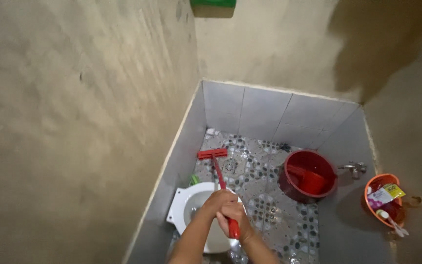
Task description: Scrubbing a bathroom wall and baseboard with a green brush and water.
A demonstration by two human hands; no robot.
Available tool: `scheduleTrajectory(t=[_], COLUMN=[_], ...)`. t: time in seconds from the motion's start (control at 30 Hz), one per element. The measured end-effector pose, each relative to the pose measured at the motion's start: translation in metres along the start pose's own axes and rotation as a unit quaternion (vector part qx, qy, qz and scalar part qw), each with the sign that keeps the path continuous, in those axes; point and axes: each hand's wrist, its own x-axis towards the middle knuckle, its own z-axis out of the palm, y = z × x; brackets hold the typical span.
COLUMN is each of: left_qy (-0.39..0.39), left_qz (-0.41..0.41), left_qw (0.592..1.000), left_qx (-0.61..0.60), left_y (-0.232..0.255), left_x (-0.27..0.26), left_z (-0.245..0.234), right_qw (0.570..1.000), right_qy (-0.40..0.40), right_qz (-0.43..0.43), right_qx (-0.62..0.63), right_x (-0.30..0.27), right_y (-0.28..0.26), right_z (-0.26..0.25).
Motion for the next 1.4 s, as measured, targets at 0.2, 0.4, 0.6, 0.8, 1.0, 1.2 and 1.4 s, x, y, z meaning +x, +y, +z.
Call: scheduleTrajectory(t=[0.2, 0.4, 0.6, 0.8, 1.0, 1.2, 1.4], left_qy=[-0.018, -0.024, -0.075, -0.025, -0.081, -0.121, -0.100], left_qz=[0.042, 0.057, 0.022, 0.123, 0.106, 0.079, 0.135], left_qw=[0.999, 0.998, 0.997, 0.992, 0.986, 0.985, 0.983], left_qx=[-0.001, 0.005, 0.025, 0.027, 0.097, 0.094, 0.078], left_y=[-0.072, -0.049, -0.021, 0.023, 0.080, 0.152, 0.122], left_x=[0.048, 0.025, 0.026, 0.013, 0.018, 0.012, 0.032], left_z=[-0.004, -0.031, -0.018, 0.006, 0.038, 0.048, 0.086], right_qw=[0.999, 0.997, 0.997, 0.992, 0.989, 0.981, 0.974], right_qy=[0.027, 0.018, 0.047, 0.064, 0.097, 0.139, 0.173], right_qz=[0.014, 0.058, 0.017, 0.073, 0.078, 0.078, 0.028], right_qx=[-0.022, -0.051, -0.050, -0.077, -0.078, -0.111, -0.141], right_x=[0.030, 0.014, 0.012, -0.033, -0.055, -0.087, -0.080], right_y=[0.000, 0.011, -0.016, -0.021, -0.063, -0.072, -0.085], right_z=[0.030, 0.048, 0.029, 0.002, -0.043, -0.079, -0.083])
